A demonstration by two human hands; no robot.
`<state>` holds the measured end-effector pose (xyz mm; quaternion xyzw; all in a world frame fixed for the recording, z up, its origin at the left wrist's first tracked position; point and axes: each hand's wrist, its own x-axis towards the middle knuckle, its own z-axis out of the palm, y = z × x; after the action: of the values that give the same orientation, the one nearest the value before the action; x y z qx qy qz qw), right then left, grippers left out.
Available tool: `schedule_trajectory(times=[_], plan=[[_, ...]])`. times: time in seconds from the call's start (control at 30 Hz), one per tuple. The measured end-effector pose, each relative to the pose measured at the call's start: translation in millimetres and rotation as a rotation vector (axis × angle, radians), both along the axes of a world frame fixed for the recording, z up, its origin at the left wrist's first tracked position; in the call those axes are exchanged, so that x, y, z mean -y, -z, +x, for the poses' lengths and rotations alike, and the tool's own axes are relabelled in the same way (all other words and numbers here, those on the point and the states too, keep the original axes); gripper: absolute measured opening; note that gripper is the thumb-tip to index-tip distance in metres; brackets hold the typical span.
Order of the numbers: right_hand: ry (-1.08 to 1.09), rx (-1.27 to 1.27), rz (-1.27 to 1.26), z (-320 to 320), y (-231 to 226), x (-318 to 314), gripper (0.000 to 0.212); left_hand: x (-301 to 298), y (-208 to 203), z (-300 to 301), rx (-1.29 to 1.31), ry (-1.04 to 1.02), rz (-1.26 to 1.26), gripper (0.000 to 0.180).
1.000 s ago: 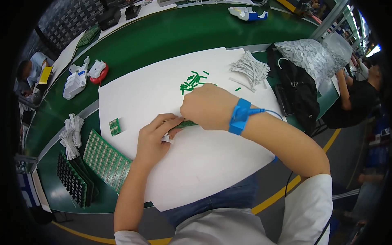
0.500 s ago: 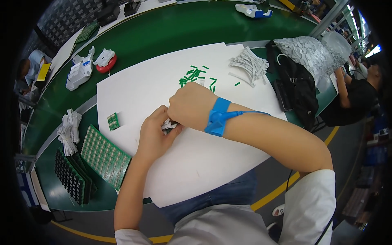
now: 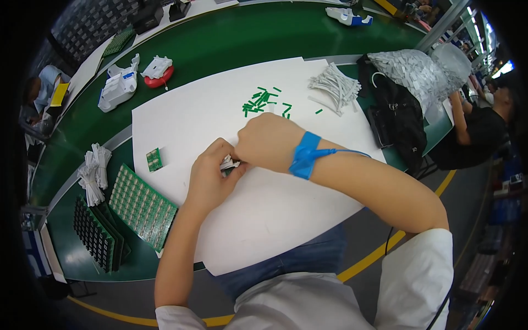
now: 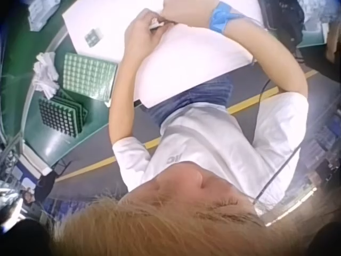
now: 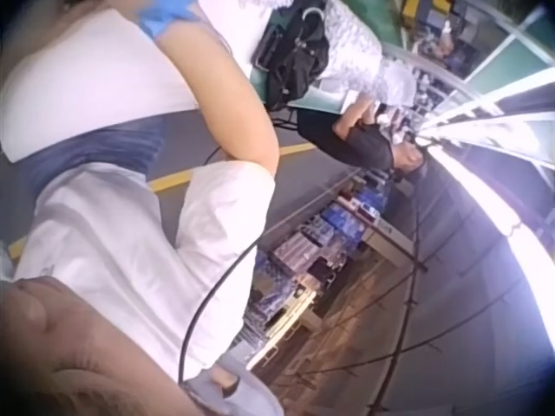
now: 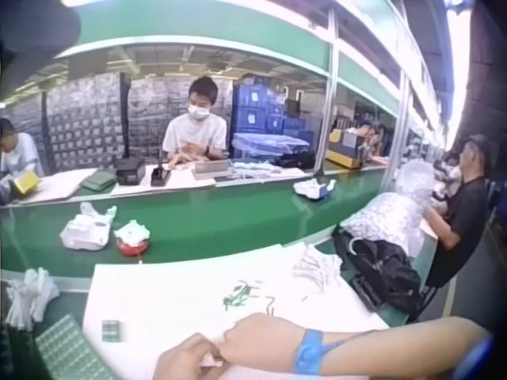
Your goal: The person assembles electronic components and wire harnesses onto a printed circuit board by hand.
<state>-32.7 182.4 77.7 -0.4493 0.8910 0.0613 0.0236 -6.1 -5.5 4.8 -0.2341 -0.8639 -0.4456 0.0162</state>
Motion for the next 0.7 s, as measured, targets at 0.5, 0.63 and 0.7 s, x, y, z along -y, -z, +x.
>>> schedule_trajectory(times=[0.5, 0.63, 0.7], plan=[[0.498, -0.157, -1.21, 92.7, 26.2, 4.2, 0.03, 10.1, -11.5, 18.1, 0.067, 0.116, 0.481, 0.013], [0.573, 0.165, -1.467, 101.6, 52.3, 27.5, 0.035, 12.1, -22.5, 29.3, 0.584, 0.334, 0.768, 0.019], [0.564, 0.193, -1.502, 101.4, 58.9, 26.6, 0.036, 13.1, -20.4, 29.5, 0.865, 0.416, 0.82, 0.029]])
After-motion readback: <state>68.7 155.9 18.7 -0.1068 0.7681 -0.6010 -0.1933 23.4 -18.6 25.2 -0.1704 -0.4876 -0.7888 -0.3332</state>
